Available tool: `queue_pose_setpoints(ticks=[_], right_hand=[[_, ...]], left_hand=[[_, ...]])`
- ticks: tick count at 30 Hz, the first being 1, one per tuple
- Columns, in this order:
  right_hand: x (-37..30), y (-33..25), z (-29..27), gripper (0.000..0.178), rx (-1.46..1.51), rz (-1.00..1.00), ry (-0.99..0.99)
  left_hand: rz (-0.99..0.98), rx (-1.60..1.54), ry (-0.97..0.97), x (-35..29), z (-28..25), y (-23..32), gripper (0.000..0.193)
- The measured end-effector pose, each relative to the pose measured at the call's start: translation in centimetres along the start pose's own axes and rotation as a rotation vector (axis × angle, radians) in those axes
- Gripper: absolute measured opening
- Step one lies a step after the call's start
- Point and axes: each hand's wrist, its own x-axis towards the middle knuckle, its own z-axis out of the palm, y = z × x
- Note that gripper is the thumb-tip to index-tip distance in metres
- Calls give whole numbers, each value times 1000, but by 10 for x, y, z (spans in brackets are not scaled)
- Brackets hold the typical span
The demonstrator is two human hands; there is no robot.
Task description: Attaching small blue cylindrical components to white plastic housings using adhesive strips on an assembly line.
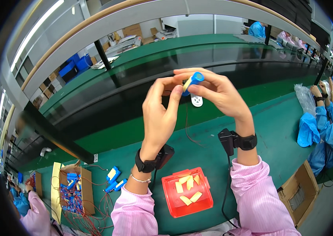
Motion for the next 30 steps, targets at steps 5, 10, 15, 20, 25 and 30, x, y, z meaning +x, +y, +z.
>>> queue_pose_setpoints(ticks=[5, 10, 15, 20, 25, 30], right_hand=[[-4, -6, -5, 34, -89, 153, -17], [-4, -12, 3, 33, -42, 232, -86], [-6, -2, 2, 30, -70, 169, -93], [-7, -7, 1, 30, -83, 165, -70], [-8, -8, -1, 30, -140, 179, -68], [-8, -6, -1, 30, -195, 160, -58]], left_hand=[[134, 152, 65, 3, -15, 15, 6], [272, 258, 49, 2, -16, 16, 9], [244, 299, 39, 0, -16, 14, 9], [211, 280, 16, 0, -15, 13, 9], [219, 284, -6, 1, -17, 13, 9], [209, 286, -22, 0, -16, 12, 9]])
